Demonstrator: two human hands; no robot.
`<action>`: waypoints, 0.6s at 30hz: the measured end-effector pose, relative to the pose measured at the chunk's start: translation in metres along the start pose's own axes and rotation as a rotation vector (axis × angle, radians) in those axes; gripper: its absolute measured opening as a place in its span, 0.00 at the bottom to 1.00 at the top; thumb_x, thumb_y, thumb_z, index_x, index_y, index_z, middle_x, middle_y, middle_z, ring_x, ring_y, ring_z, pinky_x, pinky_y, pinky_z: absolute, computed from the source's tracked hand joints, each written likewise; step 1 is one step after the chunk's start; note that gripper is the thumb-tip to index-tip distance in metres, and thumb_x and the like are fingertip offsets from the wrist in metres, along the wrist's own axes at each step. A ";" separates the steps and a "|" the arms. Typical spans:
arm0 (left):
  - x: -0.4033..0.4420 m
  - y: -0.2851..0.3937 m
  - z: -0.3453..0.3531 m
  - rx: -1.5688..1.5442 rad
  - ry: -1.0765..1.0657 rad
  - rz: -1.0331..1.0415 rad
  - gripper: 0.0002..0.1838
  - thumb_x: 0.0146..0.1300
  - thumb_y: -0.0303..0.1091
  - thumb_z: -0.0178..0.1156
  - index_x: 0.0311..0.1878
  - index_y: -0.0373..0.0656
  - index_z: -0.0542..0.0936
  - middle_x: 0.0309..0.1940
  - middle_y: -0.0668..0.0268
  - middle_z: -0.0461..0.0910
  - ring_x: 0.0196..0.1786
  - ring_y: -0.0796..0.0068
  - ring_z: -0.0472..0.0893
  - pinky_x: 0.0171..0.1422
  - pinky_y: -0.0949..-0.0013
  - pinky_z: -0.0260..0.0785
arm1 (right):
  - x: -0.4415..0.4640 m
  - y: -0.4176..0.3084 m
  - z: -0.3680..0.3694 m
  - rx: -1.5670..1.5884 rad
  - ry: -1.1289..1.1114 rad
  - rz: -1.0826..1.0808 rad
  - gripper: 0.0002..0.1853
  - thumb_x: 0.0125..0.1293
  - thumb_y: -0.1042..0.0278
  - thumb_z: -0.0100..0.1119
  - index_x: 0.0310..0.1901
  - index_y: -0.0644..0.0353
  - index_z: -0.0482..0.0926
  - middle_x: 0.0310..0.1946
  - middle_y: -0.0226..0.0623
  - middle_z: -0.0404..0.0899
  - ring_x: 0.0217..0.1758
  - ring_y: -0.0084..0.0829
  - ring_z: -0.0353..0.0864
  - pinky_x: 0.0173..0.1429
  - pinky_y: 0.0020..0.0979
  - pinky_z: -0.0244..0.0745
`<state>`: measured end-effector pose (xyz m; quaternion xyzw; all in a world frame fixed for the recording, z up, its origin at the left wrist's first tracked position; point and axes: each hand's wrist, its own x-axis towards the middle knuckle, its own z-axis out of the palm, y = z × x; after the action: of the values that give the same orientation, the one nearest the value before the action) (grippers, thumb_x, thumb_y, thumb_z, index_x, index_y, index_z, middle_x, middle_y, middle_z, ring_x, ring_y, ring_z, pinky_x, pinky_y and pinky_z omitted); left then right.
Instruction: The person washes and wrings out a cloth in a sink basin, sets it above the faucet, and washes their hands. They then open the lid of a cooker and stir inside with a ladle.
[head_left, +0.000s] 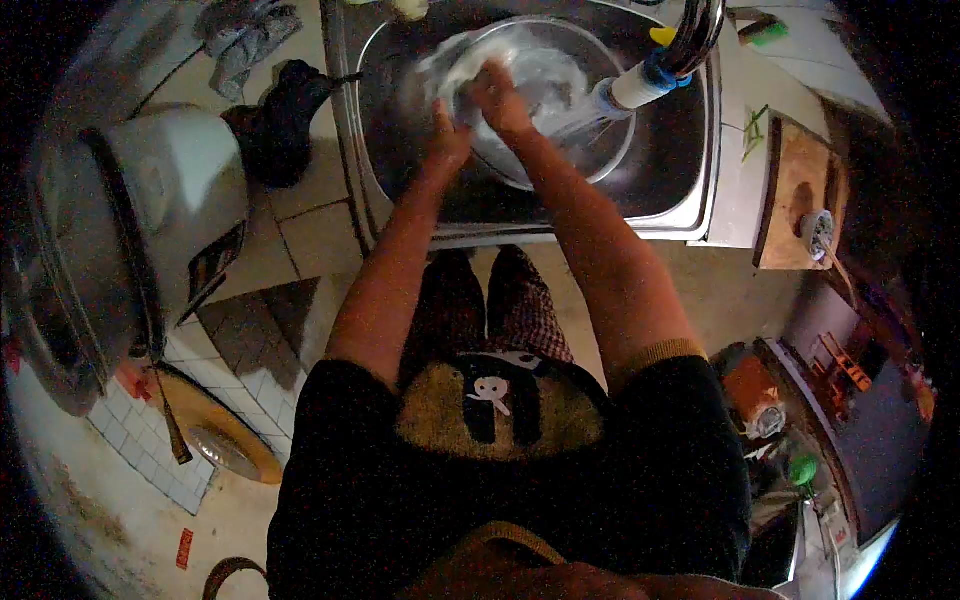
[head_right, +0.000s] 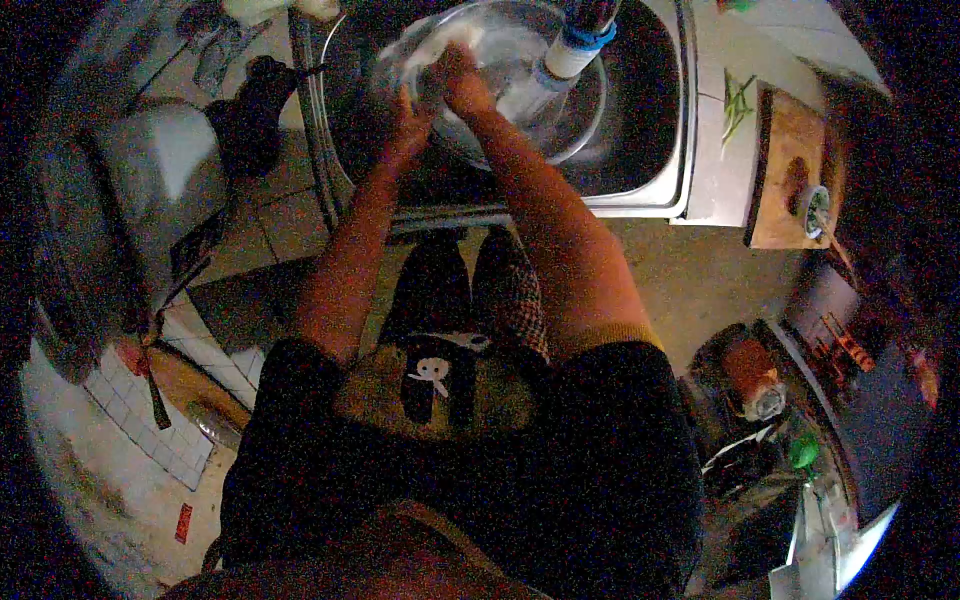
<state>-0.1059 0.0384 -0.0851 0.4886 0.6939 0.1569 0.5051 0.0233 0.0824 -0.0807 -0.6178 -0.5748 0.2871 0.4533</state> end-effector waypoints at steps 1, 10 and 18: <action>0.009 -0.012 -0.001 0.012 0.041 0.070 0.39 0.57 0.34 0.55 0.68 0.41 0.47 0.62 0.48 0.59 0.62 0.52 0.63 0.63 0.57 0.58 | -0.006 -0.016 -0.015 -0.185 -0.353 -0.063 0.22 0.59 0.64 0.52 0.54 0.63 0.68 0.52 0.55 0.68 0.56 0.50 0.67 0.55 0.39 0.67; -0.022 -0.004 -0.040 -0.251 -0.190 -0.179 0.37 0.51 0.30 0.59 0.65 0.38 0.55 0.55 0.50 0.67 0.57 0.56 0.68 0.60 0.60 0.60 | -0.023 -0.076 -0.155 -0.714 -1.097 0.044 0.12 0.57 0.67 0.50 0.40 0.59 0.77 0.39 0.48 0.78 0.43 0.46 0.78 0.44 0.42 0.73; -0.018 0.007 -0.003 -0.186 0.050 0.050 0.39 0.52 0.27 0.56 0.66 0.39 0.48 0.57 0.48 0.64 0.58 0.55 0.67 0.63 0.60 0.57 | -0.020 0.144 -0.115 -0.893 -0.676 -0.283 0.11 0.57 0.65 0.49 0.38 0.61 0.77 0.39 0.47 0.78 0.40 0.47 0.78 0.45 0.41 0.75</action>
<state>-0.1048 0.0274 -0.0692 0.4526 0.6763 0.2452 0.5268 0.1855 0.0470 -0.1629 -0.5404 -0.8302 0.1347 -0.0262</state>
